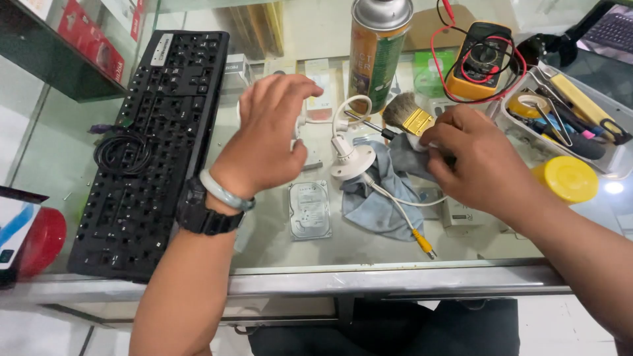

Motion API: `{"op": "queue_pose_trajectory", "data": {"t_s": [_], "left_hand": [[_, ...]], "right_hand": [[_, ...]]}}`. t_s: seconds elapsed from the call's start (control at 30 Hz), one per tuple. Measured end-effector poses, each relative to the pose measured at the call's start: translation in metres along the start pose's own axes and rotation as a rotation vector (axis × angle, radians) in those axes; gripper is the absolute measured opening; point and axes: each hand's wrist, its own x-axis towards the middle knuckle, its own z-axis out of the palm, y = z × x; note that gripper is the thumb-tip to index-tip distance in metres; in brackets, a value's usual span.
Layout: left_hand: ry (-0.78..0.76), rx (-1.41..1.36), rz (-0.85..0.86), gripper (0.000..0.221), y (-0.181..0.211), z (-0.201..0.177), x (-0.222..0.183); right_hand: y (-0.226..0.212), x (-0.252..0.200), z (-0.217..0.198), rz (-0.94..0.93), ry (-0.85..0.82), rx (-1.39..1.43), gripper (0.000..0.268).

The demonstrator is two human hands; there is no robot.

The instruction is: Repairing and adjusting a security camera by disassembling the housing with a screwdriver and reassembling it.

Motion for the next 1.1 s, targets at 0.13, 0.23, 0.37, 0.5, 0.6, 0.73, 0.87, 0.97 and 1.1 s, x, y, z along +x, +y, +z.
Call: {"op": "queue_pose_trajectory", "data": {"t_s": [0.13,0.23,0.37,0.5,0.6,0.73,0.87,0.97,1.1], "left_hand": [[0.11,-0.179,0.059,0.03,0.024,0.007,0.001],[-0.246,-0.291,-0.308,0.055,0.035,0.015,0.002],[-0.205,-0.325,-0.351,0.066,0.037,0.026,0.003],[-0.155,-0.452,-0.438,0.063,0.039,0.013,0.006],[-0.102,-0.425,-0.324,0.043,0.03,0.002,0.003],[-0.119,-0.505,-0.453,0.043,0.03,-0.012,0.004],[-0.095,-0.59,-0.576,0.036,0.029,-0.018,0.007],[-0.053,-0.699,-0.565,0.037,0.026,-0.013,0.008],[0.028,-0.709,-0.378,0.042,0.023,-0.001,0.006]], "right_hand": [[-0.014,0.004,-0.004,-0.098,0.018,0.04,0.013],[-0.014,0.004,-0.001,-0.203,-0.05,0.095,0.012],[-0.017,-0.001,0.009,-0.124,-0.133,0.148,0.018],[-0.02,0.0,0.005,-0.048,0.0,-0.065,0.027],[-0.002,-0.002,0.007,-0.042,0.021,-0.209,0.031],[-0.002,-0.002,0.009,0.055,-0.111,-0.186,0.036],[-0.001,-0.002,0.011,-0.014,-0.105,-0.218,0.022],[-0.001,-0.004,0.01,-0.033,-0.057,-0.238,0.023],[-0.024,0.004,-0.005,-0.107,0.088,-0.039,0.03]]}}
